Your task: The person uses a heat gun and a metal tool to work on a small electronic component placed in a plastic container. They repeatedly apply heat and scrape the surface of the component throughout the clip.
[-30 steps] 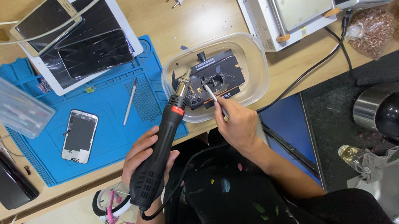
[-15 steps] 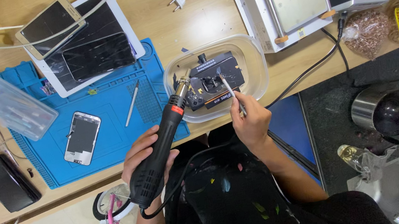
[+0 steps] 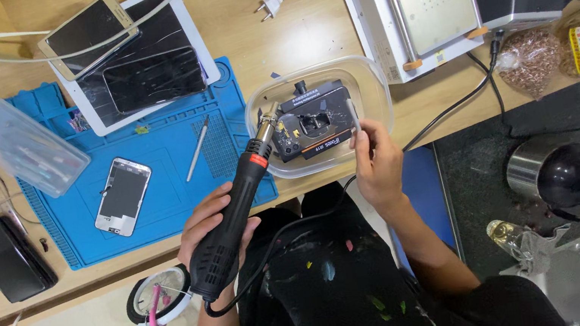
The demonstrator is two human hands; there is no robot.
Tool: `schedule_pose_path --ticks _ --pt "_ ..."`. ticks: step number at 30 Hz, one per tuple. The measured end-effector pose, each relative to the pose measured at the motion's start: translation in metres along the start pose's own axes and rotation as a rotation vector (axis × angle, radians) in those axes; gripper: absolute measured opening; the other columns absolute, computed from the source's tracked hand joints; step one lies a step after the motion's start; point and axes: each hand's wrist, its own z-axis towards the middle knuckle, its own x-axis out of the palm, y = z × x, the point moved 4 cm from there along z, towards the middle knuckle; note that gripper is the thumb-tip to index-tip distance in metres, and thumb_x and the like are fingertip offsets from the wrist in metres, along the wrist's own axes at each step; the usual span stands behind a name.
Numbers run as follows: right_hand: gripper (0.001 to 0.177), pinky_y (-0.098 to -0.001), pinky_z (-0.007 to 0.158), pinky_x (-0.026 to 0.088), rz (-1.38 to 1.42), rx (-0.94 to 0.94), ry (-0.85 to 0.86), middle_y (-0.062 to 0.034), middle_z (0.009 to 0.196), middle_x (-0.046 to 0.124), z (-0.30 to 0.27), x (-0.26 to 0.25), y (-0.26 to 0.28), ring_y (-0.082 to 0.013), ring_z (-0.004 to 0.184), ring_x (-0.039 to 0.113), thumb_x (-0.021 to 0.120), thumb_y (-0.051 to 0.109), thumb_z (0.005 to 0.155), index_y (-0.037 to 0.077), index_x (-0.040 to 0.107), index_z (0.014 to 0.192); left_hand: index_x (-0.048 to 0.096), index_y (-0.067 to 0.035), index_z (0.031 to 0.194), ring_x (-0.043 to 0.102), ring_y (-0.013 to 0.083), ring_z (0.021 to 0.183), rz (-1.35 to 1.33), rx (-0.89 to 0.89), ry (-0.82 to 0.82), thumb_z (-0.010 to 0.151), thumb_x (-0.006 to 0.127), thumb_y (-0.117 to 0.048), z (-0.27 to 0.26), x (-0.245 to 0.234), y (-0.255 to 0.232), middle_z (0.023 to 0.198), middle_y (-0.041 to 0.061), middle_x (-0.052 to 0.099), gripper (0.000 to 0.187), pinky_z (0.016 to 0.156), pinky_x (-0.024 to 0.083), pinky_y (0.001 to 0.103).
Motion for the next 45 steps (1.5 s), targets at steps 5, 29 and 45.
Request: schedule_pose_path --ticks 5,29,45 --pt "0.015 -0.0248 0.062 0.050 -0.062 -0.156 0.056 -0.0056 0.087 0.071 0.017 0.009 0.018 -0.0079 0.071 0.062 0.070 0.007 0.098 0.001 0.068 0.112 0.049 -0.008 0.121 0.066 0.0396 0.129 0.047 -0.019 -0.130 0.084 0.088 -0.012 -0.007 -0.005 -0.003 0.126 0.016 0.064 0.053 0.109 0.059 0.047" --pt "0.012 -0.0264 0.051 0.043 -0.165 -0.169 -0.049 -0.0068 0.067 0.063 0.021 0.013 0.033 -0.0092 0.055 0.053 0.076 0.009 0.091 0.002 0.075 0.100 0.040 -0.010 0.126 0.061 0.0373 0.136 0.051 0.003 -0.324 0.091 0.082 -0.010 -0.027 -0.030 -0.006 0.135 0.016 0.057 0.055 0.117 0.054 0.051" --pt "0.012 -0.0337 0.052 0.047 -0.323 -0.165 0.069 -0.0105 0.064 0.067 0.032 0.043 0.021 -0.0200 0.053 0.065 0.077 0.016 0.088 0.005 0.077 0.094 0.042 -0.008 0.126 0.060 0.0386 0.136 0.034 -0.021 -0.335 0.090 0.081 -0.003 -0.033 -0.030 -0.009 0.135 0.018 0.057 0.053 0.121 0.054 0.054"
